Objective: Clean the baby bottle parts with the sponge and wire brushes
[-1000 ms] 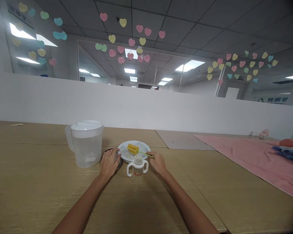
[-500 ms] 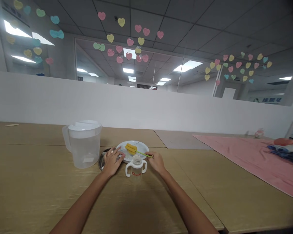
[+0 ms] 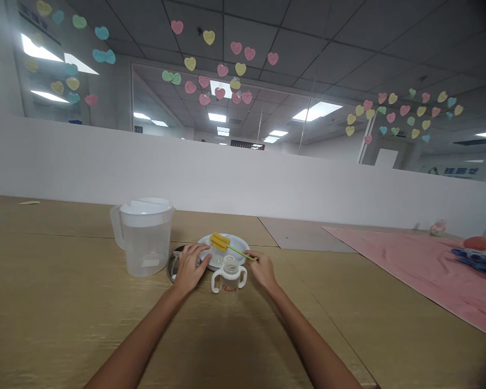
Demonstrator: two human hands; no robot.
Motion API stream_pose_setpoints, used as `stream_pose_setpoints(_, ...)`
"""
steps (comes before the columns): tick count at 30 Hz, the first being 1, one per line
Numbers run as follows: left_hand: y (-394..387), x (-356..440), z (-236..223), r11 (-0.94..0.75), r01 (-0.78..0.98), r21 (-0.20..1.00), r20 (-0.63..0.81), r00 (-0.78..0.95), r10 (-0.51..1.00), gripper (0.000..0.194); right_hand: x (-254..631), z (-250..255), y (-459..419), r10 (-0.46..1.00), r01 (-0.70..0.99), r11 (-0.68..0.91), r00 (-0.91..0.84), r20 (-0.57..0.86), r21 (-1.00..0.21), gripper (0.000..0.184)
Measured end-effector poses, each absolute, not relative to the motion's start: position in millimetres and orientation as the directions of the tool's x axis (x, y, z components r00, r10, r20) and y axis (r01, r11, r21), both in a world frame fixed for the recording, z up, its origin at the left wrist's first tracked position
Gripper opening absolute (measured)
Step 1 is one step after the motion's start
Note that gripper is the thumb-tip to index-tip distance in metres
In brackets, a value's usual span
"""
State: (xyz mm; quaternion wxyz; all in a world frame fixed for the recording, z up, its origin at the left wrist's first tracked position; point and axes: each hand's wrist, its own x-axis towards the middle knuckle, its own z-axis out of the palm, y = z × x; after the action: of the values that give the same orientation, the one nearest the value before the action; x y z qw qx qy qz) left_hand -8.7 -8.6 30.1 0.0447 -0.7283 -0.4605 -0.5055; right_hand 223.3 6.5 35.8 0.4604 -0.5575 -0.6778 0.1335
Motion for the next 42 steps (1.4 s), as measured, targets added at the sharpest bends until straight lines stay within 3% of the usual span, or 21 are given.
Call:
stream_pose_setpoints(5,-12.5,-9.0,34.8,-0.588,0.69,0.422,0.859,-0.097,0.503,0.019,220.7,36.6,2.7,0.882,0.673,0.342,0.011,0.472,-0.656,0.032)
stream_pose_setpoints(11,-9.9,-13.0,33.2,-0.567,0.604,0.56,0.809,-0.248,0.533,0.021,219.5,36.3,-0.2,0.877,0.747,0.307,0.019,0.48,-0.59,0.033)
stream_pose_setpoints(14,-11.1,-13.7,34.2,-0.58,0.602,0.549,0.825,-0.279,0.491,0.025,221.1,35.1,1.1,0.856,0.744,0.319,0.04,0.516,-0.587,0.033)
stream_pose_setpoints(21,-19.7,-7.5,37.3,-0.61,0.726,0.317,0.905,-0.04,0.423,0.035,221.7,38.5,1.5,0.816,0.509,0.408,0.169,0.553,-0.758,0.03)
stream_pose_setpoints(25,-20.3,-5.3,36.9,-0.618,0.734,0.28,0.915,-0.008,0.404,0.039,223.2,40.1,0.0,0.785,0.413,0.488,0.177,0.593,-0.769,0.027)
stream_pose_setpoints(34,-11.6,-9.5,30.9,-0.619,0.681,0.39,0.897,-0.128,0.424,0.051,226.2,38.8,-6.2,0.671,0.547,0.594,0.067,0.738,-0.59,0.029)
stream_pose_setpoints(42,-19.0,-6.4,33.4,-0.681,0.707,0.193,0.935,0.079,0.347,0.052,226.7,39.1,-6.1,0.669,0.541,0.563,0.145,0.729,-0.625,0.026)
